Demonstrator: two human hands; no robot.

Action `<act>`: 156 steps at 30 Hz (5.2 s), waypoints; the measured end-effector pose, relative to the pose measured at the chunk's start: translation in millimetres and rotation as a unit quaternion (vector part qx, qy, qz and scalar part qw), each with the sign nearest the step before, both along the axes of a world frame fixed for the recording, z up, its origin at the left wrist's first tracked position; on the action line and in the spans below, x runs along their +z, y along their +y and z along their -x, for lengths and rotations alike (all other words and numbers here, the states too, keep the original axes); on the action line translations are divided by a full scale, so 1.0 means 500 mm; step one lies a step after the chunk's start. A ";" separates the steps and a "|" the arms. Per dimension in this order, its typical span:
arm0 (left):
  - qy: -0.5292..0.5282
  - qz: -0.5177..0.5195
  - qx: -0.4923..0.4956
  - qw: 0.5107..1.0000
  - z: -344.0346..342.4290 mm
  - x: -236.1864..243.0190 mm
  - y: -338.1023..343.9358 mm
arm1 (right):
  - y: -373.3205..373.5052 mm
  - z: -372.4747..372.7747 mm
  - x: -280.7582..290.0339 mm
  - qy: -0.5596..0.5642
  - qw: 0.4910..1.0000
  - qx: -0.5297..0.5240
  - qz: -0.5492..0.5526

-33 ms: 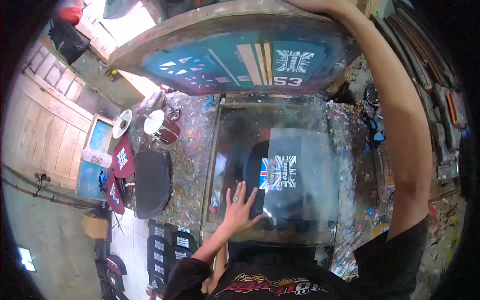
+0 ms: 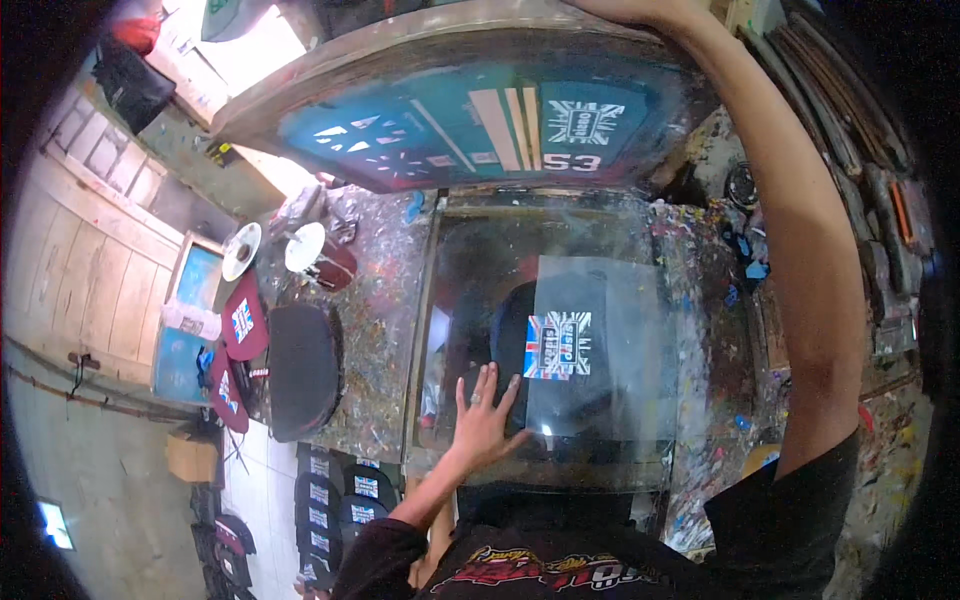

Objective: The person performs screen printing on hats by placing each hat on a platen, lowering a screen, and using a squeegee to apply white ink. They lift the screen, remove the hat, and hand it to another person before repeating the process for multiple hats.

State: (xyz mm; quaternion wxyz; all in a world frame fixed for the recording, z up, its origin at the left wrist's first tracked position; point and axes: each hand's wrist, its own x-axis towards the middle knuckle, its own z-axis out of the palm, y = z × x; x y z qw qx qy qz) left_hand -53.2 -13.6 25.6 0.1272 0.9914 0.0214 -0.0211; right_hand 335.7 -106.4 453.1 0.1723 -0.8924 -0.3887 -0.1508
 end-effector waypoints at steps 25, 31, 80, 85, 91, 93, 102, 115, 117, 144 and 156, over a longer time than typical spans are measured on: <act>-0.003 -0.040 -0.083 0.996 -0.086 -0.014 0.032 | 0.019 -0.017 0.001 0.047 0.997 0.041 0.043; -0.004 -0.035 -0.088 0.995 -0.096 -0.007 0.019 | 0.020 -0.059 0.002 0.019 0.998 0.052 0.039; -0.108 0.272 -0.036 0.955 -0.145 0.063 -0.261 | -0.001 -0.005 -0.043 0.007 0.998 0.063 0.011; -0.467 0.153 0.023 0.870 -0.217 0.369 -0.107 | -0.072 0.192 -0.099 -0.027 0.999 -0.006 0.025; -0.139 -0.113 0.056 0.982 -0.031 0.386 0.090 | -0.174 0.476 -0.388 0.014 0.996 0.055 0.074; -0.138 -0.080 -0.037 0.986 0.038 0.247 0.070 | -0.206 0.489 -0.533 0.100 0.983 0.090 0.129; -0.103 0.012 0.032 0.994 0.091 0.049 0.038 | -0.278 0.444 -0.764 0.037 0.973 0.178 0.140; -0.038 0.026 0.041 0.998 0.090 0.052 0.038 | -0.183 0.243 -0.703 0.244 0.896 0.274 0.251; -0.019 0.028 0.039 0.999 0.089 0.061 0.034 | -0.142 0.216 -0.694 0.215 0.915 0.207 0.273; -0.373 -0.036 0.011 0.927 -0.024 0.348 0.088 | -0.200 0.530 -0.483 -0.175 0.984 -0.014 -0.037; 0.018 0.372 -0.102 0.922 -0.100 0.059 -0.155 | -0.060 0.311 -0.102 0.008 0.988 -0.118 0.099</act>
